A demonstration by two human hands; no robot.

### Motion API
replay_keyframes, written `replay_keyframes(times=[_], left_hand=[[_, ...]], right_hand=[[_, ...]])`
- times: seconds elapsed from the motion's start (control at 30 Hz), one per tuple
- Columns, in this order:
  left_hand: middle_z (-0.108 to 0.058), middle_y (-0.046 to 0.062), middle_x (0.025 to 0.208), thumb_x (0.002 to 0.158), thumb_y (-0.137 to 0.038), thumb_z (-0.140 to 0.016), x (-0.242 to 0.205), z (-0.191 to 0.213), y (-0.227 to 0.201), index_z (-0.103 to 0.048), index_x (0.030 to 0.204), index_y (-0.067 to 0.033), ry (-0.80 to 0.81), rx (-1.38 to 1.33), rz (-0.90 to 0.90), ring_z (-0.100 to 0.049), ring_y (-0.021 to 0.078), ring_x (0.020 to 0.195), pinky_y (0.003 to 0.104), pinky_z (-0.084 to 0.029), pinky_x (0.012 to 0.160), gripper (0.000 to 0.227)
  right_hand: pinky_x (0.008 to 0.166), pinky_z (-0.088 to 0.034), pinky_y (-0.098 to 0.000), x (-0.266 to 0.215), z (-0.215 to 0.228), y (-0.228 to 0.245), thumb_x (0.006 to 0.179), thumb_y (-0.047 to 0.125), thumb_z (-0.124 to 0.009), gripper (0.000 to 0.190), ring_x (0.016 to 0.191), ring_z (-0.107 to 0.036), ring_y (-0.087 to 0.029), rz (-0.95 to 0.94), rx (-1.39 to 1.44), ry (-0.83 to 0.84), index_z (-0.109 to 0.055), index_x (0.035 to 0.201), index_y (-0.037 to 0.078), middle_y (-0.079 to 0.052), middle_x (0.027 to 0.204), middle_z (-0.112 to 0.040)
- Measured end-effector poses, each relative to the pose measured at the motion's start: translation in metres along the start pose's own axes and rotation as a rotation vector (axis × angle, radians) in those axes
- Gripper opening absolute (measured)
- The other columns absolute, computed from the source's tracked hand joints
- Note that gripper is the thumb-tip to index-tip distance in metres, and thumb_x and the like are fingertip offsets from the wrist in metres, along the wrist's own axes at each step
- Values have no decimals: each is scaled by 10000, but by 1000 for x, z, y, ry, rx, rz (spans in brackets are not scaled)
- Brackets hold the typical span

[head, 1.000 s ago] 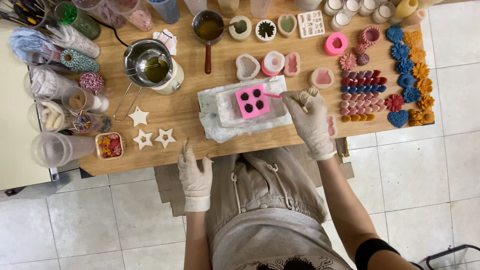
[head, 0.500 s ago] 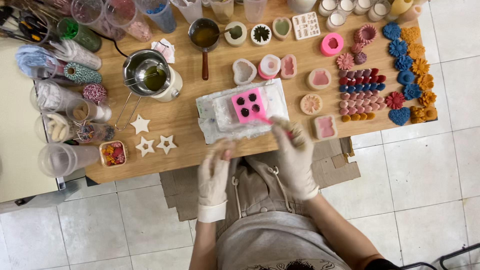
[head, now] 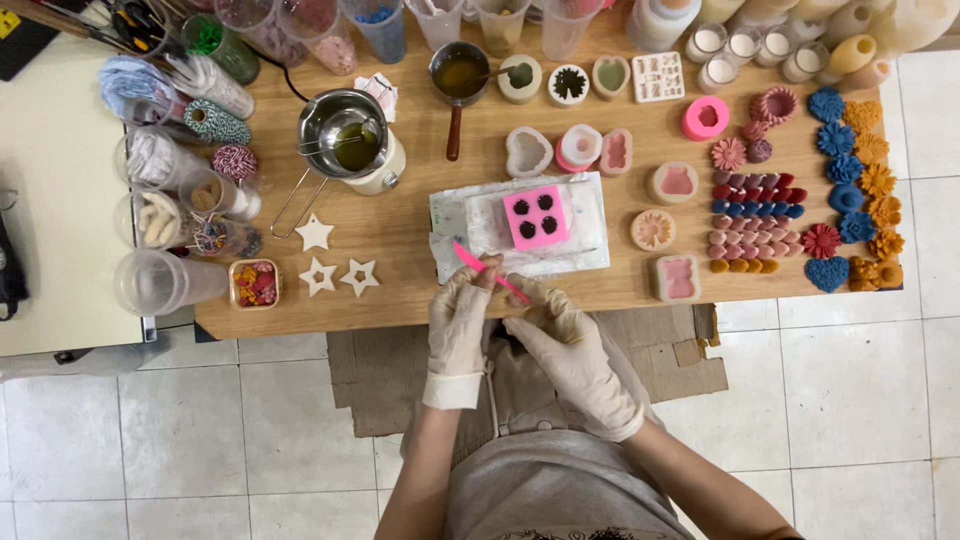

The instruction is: The person prepares small decorative elements by hand, uses a pink tool to refine shapes in a mold, and then uses a handheld heat tool to heat liquid in a small pot.

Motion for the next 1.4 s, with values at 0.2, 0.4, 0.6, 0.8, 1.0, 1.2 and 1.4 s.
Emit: replay_keyframes(times=[0.2,0.4,0.6,0.8,1.0,1.2,1.4], left_hand=[[-749,30,1028,982,-69,-590,72,35,27,-719,1126,8,109,236,-92,-673,88,899,254,-548,817,209],[-734,164,911,948,-180,-753,95,19,-10,-679,1019,-26,0,1193,-431,-692,296,828,395,-543,739,185],[-735,94,848,898,-128,-687,105,-4,-29,-583,1313,-120,143,1125,-548,-719,302,785,440,-558,723,428],[-695,95,899,914,-106,-682,82,-6,-42,-545,1403,-53,61,1107,-775,-686,290,860,439,-541,821,511],[-672,111,1011,959,-138,-656,51,33,-43,-482,1442,3,-63,895,-622,-635,246,940,402,-509,848,532],[-641,155,1125,941,-160,-686,1,101,15,-507,1396,-11,-248,883,-507,-627,281,941,407,-516,819,511],[-635,170,1104,919,-136,-715,-24,157,68,-556,1268,-30,-346,1028,-371,-633,311,1000,431,-507,858,398]], right_hand=[[907,-507,-250,11,37,30,886,87,-761,480,1010,-577,-99,248,-566,-132,-621,1340,21,-52,1216,-690],[895,-518,-261,5,65,45,908,117,-753,457,973,-595,-99,252,-588,-221,-643,1344,38,-40,1171,-696],[878,-553,-270,-13,81,34,894,135,-760,399,951,-665,-107,192,-752,-266,-680,1279,70,-29,1186,-731],[880,-553,-318,-8,87,58,814,222,-824,574,986,-669,-167,278,-1000,-268,-646,1346,100,-63,1181,-697],[1056,-432,-468,28,56,108,708,215,-857,866,1218,-549,-352,644,-1398,48,-468,1477,121,-156,1344,-569],[954,-458,-499,87,19,98,611,237,-876,862,1215,-518,-424,641,-1652,297,-550,1409,238,-200,1432,-481],[855,-487,-523,127,5,74,665,163,-802,631,1126,-557,-388,595,-1849,403,-688,1282,238,-148,1264,-542]])
Point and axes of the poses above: each hand's wrist, its own x-axis towards the middle knuckle, its own z-axis out of the back of the hand, y = z × x, the point moved 5 cm from there along x, towards the middle knuckle
